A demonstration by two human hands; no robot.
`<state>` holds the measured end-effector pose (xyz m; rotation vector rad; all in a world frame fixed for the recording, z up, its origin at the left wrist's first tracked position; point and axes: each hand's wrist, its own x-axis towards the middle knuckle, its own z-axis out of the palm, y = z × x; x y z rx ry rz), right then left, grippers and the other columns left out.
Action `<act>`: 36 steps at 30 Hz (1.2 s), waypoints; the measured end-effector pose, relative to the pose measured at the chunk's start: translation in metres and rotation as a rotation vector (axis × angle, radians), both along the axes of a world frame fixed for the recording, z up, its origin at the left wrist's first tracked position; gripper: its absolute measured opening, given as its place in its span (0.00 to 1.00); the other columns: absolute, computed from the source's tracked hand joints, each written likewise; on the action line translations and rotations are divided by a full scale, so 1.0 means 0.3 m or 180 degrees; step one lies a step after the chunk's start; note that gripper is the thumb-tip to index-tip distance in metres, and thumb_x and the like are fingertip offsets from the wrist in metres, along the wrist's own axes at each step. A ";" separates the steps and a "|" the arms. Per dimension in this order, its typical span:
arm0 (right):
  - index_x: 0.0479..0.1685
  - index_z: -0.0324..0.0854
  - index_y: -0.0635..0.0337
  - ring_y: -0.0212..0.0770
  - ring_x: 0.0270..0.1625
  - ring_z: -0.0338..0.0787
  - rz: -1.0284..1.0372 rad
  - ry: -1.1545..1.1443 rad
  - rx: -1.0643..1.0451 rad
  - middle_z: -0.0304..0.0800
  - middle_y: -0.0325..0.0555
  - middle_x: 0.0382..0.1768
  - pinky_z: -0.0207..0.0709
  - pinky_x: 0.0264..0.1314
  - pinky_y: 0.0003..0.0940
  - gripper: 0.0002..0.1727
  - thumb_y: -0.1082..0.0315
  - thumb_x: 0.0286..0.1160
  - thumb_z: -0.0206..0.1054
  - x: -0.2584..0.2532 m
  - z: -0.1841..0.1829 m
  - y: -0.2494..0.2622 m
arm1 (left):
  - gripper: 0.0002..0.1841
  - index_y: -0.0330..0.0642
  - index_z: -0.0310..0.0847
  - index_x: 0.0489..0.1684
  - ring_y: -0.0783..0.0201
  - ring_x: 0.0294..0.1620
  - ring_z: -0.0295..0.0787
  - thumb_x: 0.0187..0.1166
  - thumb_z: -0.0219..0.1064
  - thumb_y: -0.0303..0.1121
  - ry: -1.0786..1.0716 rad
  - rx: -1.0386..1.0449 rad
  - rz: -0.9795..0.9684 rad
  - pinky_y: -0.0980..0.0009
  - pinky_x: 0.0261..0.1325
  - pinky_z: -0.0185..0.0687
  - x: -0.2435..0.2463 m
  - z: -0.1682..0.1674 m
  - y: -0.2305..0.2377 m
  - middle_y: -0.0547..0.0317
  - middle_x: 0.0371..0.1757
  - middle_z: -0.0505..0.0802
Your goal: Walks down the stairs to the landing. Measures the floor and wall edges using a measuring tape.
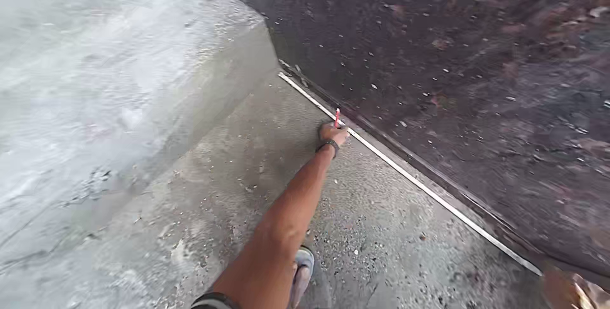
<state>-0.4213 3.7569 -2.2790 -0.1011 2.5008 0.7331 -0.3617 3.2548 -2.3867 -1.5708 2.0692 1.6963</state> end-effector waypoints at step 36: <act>0.61 0.86 0.66 0.65 0.69 0.86 -0.0534 -0.0129 0.0636 0.88 0.66 0.63 0.74 0.67 0.65 0.18 0.65 0.84 0.58 -0.046 0.000 -0.013 | 0.18 0.39 0.87 0.55 0.72 0.35 0.87 0.79 0.73 0.43 0.0240 -0.0148 -0.0070 0.67 0.46 0.81 -0.035 -0.083 0.042 0.59 0.43 0.96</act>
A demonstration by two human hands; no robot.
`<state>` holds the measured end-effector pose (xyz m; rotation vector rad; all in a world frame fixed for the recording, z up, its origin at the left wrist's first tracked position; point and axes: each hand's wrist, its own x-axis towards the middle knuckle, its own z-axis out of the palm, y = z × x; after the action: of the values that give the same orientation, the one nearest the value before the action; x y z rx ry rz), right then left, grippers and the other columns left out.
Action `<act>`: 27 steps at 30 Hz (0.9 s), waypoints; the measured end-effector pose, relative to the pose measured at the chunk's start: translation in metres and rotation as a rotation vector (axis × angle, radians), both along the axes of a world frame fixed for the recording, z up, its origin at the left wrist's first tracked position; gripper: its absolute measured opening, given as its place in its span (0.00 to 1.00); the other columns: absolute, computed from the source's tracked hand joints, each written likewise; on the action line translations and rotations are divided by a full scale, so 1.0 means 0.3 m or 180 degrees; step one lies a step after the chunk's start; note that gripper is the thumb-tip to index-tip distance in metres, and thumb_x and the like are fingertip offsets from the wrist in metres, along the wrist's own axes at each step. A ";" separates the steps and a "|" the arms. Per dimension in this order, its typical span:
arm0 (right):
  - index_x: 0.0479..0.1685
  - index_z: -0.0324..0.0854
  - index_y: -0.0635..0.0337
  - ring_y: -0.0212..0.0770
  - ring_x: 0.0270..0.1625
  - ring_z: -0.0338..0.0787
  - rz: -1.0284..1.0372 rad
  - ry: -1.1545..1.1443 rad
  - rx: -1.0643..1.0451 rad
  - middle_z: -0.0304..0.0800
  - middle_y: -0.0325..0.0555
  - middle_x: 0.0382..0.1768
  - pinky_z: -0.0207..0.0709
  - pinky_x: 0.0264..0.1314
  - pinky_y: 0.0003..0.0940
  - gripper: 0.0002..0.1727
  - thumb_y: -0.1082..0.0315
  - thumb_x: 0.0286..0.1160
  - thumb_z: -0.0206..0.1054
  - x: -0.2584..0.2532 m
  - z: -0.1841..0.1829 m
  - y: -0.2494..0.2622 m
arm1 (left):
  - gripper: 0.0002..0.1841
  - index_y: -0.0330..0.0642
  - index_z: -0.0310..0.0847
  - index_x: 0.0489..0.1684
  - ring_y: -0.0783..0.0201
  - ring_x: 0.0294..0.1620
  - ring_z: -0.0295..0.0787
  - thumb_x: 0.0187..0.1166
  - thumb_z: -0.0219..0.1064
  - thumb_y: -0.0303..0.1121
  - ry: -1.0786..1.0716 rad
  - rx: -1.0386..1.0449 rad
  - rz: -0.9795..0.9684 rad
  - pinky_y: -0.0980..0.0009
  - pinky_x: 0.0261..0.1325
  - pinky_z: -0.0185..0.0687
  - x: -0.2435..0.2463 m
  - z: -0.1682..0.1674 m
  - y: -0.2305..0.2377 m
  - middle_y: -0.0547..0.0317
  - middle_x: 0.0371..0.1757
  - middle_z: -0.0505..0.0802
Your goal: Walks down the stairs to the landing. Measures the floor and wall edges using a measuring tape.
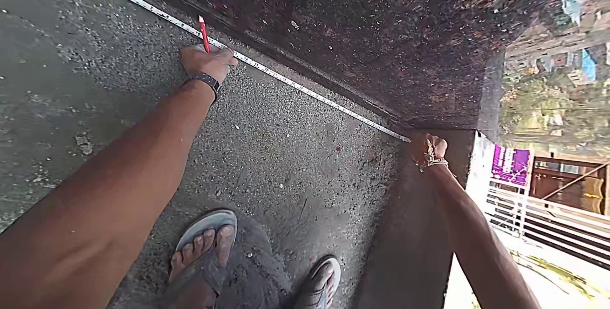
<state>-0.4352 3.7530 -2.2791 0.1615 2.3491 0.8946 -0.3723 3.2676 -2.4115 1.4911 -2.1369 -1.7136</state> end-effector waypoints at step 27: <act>0.60 0.86 0.72 0.70 0.71 0.85 0.0343 0.0119 -0.0163 0.88 0.71 0.63 0.70 0.71 0.72 0.20 0.65 0.86 0.56 0.040 -0.015 0.033 | 0.14 0.38 0.90 0.44 0.57 0.38 0.93 0.82 0.69 0.42 -0.0134 0.0220 -0.0040 0.52 0.50 0.85 0.002 0.022 -0.022 0.52 0.38 0.97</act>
<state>-0.4231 3.7629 -2.2837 0.0313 2.4320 0.8883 -0.3718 3.2610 -2.4050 1.5474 -2.1323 -1.7937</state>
